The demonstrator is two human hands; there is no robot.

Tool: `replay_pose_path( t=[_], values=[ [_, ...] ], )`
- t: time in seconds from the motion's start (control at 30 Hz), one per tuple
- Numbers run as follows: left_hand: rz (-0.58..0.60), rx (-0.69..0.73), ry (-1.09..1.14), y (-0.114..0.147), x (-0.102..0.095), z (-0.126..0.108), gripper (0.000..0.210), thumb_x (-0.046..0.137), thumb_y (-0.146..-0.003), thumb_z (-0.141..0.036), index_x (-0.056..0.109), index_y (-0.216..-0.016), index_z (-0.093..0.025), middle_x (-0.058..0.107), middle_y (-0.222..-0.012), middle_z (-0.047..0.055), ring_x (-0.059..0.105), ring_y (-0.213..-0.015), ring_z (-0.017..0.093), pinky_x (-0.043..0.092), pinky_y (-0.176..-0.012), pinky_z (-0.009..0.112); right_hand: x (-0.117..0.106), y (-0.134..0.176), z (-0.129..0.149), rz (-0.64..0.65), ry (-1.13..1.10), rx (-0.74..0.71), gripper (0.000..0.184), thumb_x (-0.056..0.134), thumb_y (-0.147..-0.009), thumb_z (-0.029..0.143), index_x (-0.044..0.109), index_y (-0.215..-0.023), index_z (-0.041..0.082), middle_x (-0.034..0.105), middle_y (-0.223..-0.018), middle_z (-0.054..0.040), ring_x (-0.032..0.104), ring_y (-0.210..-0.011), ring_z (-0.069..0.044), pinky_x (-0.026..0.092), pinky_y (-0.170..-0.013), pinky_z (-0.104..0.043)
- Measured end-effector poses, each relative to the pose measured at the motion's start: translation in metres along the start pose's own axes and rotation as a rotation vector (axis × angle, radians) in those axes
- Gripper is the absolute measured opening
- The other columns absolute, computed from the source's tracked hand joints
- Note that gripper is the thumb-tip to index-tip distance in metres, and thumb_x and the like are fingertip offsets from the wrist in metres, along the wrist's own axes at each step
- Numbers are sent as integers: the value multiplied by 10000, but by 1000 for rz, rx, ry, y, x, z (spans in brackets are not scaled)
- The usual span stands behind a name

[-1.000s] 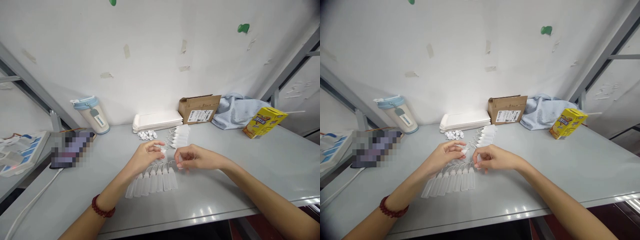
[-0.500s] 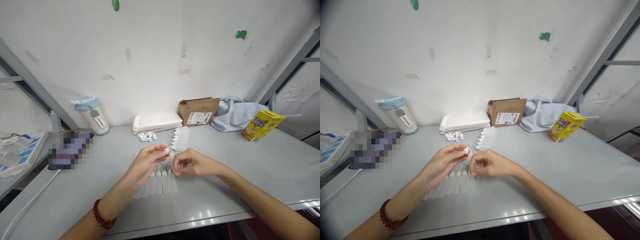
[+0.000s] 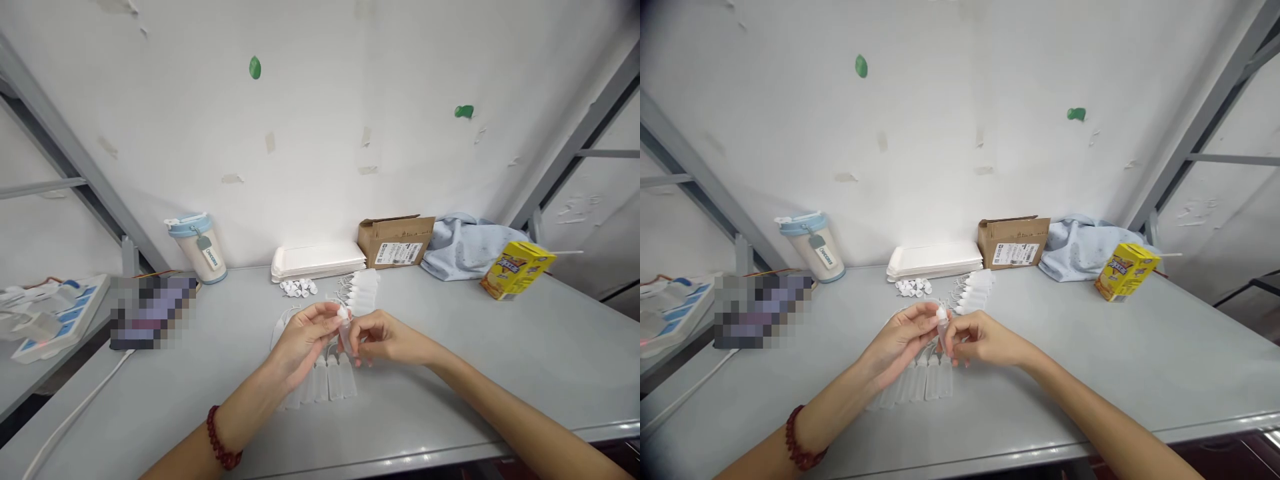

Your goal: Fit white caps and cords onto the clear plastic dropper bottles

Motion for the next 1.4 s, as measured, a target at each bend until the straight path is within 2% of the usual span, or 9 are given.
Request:
replay_pose_path(
  t=[0.13,0.3,0.5,0.67,0.8,0.9,1.1,1.2,1.4],
  values=[
    [92,18,-23,-1,7,-1,216,731,-699,-231,593,-846,-155,660,-903,56,586,-608,117,435,-504,235,4,-2,-2,31,-125,-17,146,654,-728,203,561,-656,117,646,-819,-63,632,-605,-108,464,-507,-201],
    [159,20,-56,1,11,-6,232,726,-706,-266,585,-859,-162,665,-940,56,570,-499,89,451,-528,259,5,-3,1,28,-218,-47,242,722,-698,237,526,-620,119,666,-772,-64,648,-587,-120,482,-488,-203],
    [110,62,-100,4,10,-11,211,711,-722,-297,599,-833,-155,663,-884,68,615,-673,153,443,-530,243,6,-2,-1,43,-247,-26,279,745,-683,253,508,-616,122,679,-778,-67,636,-562,-102,472,-478,-189],
    [3,70,-172,4,4,-15,185,735,-697,-273,602,-741,-152,606,-681,-1,569,-653,115,450,-631,242,8,-3,-6,70,-244,-4,269,739,-687,244,508,-630,120,673,-767,-59,623,-538,-89,461,-466,-181],
    [38,52,-149,4,3,-13,186,707,-732,-255,621,-866,-158,669,-841,40,604,-819,138,441,-823,276,8,-3,-10,93,-265,15,268,730,-698,232,496,-633,118,674,-788,-68,606,-523,-74,451,-455,-172],
    [53,41,-125,4,3,-12,195,688,-746,-247,634,-909,-155,681,-902,62,611,-893,166,428,-877,302,5,-2,-11,85,-268,21,266,719,-713,223,486,-632,126,652,-709,-38,598,-520,-77,447,-456,-174],
    [49,70,-215,4,7,-15,126,660,-766,-268,652,-787,-144,664,-892,57,605,-845,174,450,-815,306,6,0,-10,80,-226,42,268,699,-735,232,452,-672,148,605,-649,-2,591,-561,-88,438,-476,-184],
    [12,88,-272,4,4,-17,134,680,-747,-270,654,-743,-138,640,-833,36,591,-815,159,444,-805,288,8,-1,-8,89,-235,32,313,701,-733,225,394,-706,169,637,-688,-19,579,-544,-83,425,-470,-184],
    [-9,64,-197,1,-5,-16,187,706,-730,-241,642,-875,-143,645,-818,26,599,-814,142,430,-858,296,5,-3,-8,72,-269,10,381,708,-726,245,331,-756,197,683,-812,-63,525,-500,-59,416,-465,-194]
  ],
)
Point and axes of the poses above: each hand's wrist, its own y-axis away from the middle knuckle, its own x-axis out of the palm, z = x × y, the point moved 8 cm from there along -y, towards the middle knuckle
